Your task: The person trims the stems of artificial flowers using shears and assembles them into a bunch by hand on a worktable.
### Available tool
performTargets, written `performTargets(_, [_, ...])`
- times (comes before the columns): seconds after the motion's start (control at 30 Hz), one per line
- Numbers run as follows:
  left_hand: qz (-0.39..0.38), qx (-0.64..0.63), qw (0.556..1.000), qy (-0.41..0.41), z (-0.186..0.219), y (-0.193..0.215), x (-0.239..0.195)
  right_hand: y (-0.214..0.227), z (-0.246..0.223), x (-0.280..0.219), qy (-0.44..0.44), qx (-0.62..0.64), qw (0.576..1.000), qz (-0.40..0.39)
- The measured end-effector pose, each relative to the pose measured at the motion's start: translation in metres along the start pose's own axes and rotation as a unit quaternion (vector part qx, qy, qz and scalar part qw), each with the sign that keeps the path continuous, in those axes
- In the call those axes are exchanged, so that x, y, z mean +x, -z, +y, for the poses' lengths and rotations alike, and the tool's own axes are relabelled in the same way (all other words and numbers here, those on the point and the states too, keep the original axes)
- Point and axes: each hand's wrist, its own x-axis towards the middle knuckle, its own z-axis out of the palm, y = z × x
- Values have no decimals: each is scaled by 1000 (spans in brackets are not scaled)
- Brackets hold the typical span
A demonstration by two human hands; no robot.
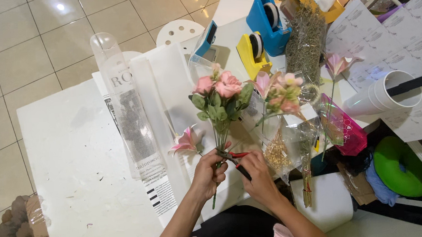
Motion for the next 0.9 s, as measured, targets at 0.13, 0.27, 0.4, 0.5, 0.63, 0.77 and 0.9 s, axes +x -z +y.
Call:
performTargets(0.13, [-10,48,999,2,2,3,0,-10,9,-6,-90,32,995,31])
performTargets(0.27, [-3,72,997,9,-6,10,8,-6,9,0,-191,-6,979,-65])
performTargets(0.4, [-28,85,996,12,-11,6,5,-9,13,2,-217,30,970,-107])
performTargets(0.5, [-50,136,989,-7,-10,-6,-6,-18,23,3,-197,64,978,-23])
performTargets(0.63, [-51,143,988,-20,-15,-7,-1,-33,46,-6,-215,66,974,2])
performTargets(0.77, [-21,117,993,-28,-30,3,13,-22,17,11,-176,-7,982,69])
performTargets(0.9, [36,36,999,10,-37,-3,14,-31,39,7,-121,-153,974,113])
